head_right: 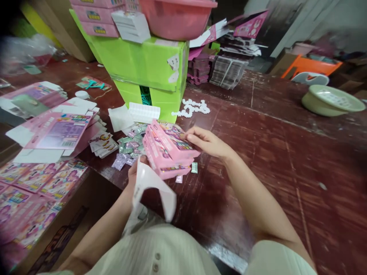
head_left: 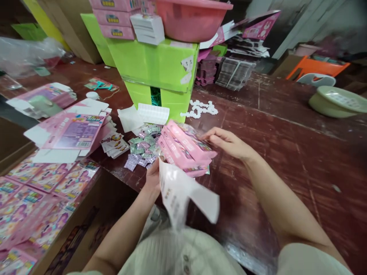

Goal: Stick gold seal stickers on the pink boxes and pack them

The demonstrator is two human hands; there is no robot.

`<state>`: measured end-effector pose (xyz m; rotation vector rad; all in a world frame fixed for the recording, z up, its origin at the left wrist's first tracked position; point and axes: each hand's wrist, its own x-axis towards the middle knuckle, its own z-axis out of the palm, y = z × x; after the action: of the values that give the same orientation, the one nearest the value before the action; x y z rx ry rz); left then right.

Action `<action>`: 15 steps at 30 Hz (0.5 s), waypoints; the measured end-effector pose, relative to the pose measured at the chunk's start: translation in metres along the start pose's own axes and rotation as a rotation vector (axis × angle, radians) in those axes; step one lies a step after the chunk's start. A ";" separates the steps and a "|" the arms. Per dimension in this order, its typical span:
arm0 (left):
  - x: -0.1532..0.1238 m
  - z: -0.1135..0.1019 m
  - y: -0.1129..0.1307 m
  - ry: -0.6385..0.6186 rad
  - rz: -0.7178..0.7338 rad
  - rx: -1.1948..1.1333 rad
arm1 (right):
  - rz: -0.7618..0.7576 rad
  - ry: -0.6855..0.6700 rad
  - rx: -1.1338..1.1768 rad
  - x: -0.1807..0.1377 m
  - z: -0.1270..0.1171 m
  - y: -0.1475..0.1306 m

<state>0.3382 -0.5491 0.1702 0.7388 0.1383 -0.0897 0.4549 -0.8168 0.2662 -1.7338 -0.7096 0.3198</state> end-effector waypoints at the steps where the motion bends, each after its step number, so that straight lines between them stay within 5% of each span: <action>1: -0.008 0.006 0.002 -0.030 -0.002 -0.016 | 0.046 0.082 0.073 -0.017 0.002 0.004; 5: -0.045 0.040 0.004 -0.273 -0.067 0.067 | 0.233 0.318 0.271 -0.075 0.022 0.035; 8: -0.074 0.059 -0.004 -0.368 -0.150 0.181 | 0.281 0.324 0.351 -0.106 0.042 0.059; 11: -0.097 0.063 -0.014 -0.442 -0.204 0.240 | 0.290 0.254 0.492 -0.131 0.055 0.077; 15: -0.113 0.062 -0.020 -0.509 -0.251 0.306 | 0.347 0.360 0.631 -0.156 0.063 0.099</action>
<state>0.2302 -0.6016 0.2201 0.9787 -0.2757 -0.5426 0.3273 -0.8766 0.1306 -1.2470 -0.0217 0.4030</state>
